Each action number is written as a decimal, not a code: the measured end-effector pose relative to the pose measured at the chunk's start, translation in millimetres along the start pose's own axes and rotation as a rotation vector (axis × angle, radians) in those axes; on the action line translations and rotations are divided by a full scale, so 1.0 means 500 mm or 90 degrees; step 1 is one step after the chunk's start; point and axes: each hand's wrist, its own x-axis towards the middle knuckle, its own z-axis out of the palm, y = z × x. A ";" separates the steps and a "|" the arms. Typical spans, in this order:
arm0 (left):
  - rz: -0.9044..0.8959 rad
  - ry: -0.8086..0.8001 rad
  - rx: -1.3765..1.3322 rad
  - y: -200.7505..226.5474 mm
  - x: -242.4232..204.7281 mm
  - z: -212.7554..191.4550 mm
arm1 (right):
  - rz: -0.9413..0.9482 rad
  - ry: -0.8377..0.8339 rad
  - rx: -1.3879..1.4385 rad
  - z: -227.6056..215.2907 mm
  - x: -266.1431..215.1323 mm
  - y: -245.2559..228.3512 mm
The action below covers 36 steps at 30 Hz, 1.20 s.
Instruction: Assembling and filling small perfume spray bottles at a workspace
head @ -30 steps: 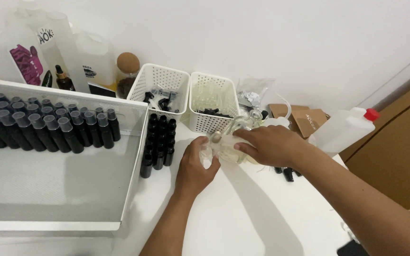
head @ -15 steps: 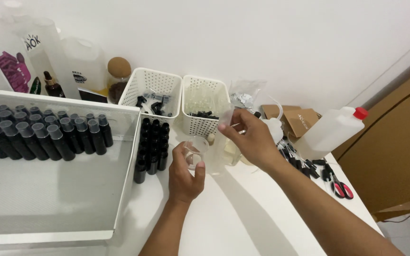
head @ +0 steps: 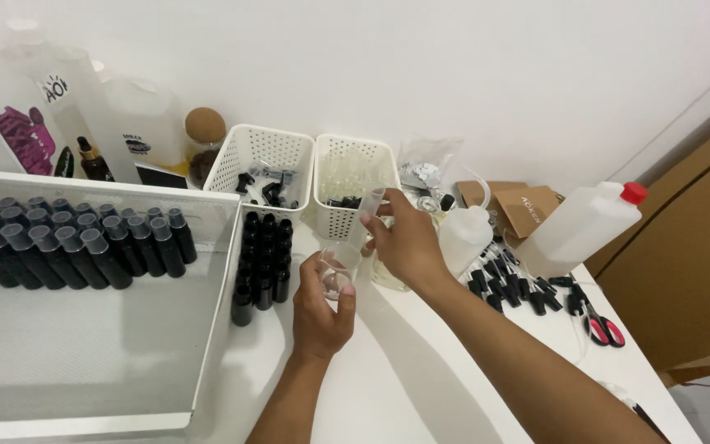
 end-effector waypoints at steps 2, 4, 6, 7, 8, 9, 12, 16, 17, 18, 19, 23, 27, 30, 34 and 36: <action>0.007 -0.005 0.000 0.005 0.002 -0.001 | 0.006 -0.004 0.002 -0.001 -0.006 -0.004; 0.016 -0.007 0.001 0.006 0.003 -0.003 | 0.008 -0.008 0.004 0.000 -0.005 -0.003; 0.001 -0.013 -0.007 0.002 0.003 -0.003 | -0.002 -0.012 0.001 0.000 -0.001 0.008; 0.001 -0.016 -0.007 0.001 0.002 -0.003 | 0.000 -0.010 0.002 -0.001 -0.002 0.005; 0.007 -0.010 0.009 0.000 0.001 -0.003 | 0.000 -0.011 0.011 -0.002 -0.004 0.003; 0.014 -0.004 0.025 -0.002 0.002 -0.003 | 0.001 -0.011 0.020 -0.003 -0.005 0.000; 0.006 -0.010 0.020 0.004 0.002 -0.005 | 0.026 -0.022 0.090 -0.021 -0.042 -0.045; 0.000 -0.037 0.043 0.025 0.011 -0.016 | 0.022 0.047 0.161 -0.030 -0.078 -0.025; 0.009 -0.048 0.048 0.026 0.011 -0.015 | -0.017 0.092 0.193 -0.026 -0.082 0.001; 0.018 -0.059 0.053 0.027 0.010 -0.014 | -0.056 0.136 0.225 -0.022 -0.087 0.029; 0.017 -0.061 0.056 0.028 0.006 -0.014 | -0.054 0.136 0.228 -0.015 -0.102 0.043; 0.102 -0.135 0.163 0.038 -0.002 -0.004 | -0.180 -0.037 0.178 -0.003 -0.151 0.076; 0.234 -0.139 0.248 0.042 -0.014 0.003 | -0.037 -0.077 0.235 0.008 -0.158 0.086; 0.168 -0.191 0.270 0.059 -0.008 0.006 | -0.039 -0.076 0.247 -0.003 -0.141 0.094; 0.052 -0.286 0.313 0.143 0.020 -0.007 | 0.020 -0.083 0.259 -0.060 -0.117 0.081; -0.021 -0.333 0.446 0.179 0.038 -0.018 | -0.041 -0.012 0.239 -0.083 -0.098 0.086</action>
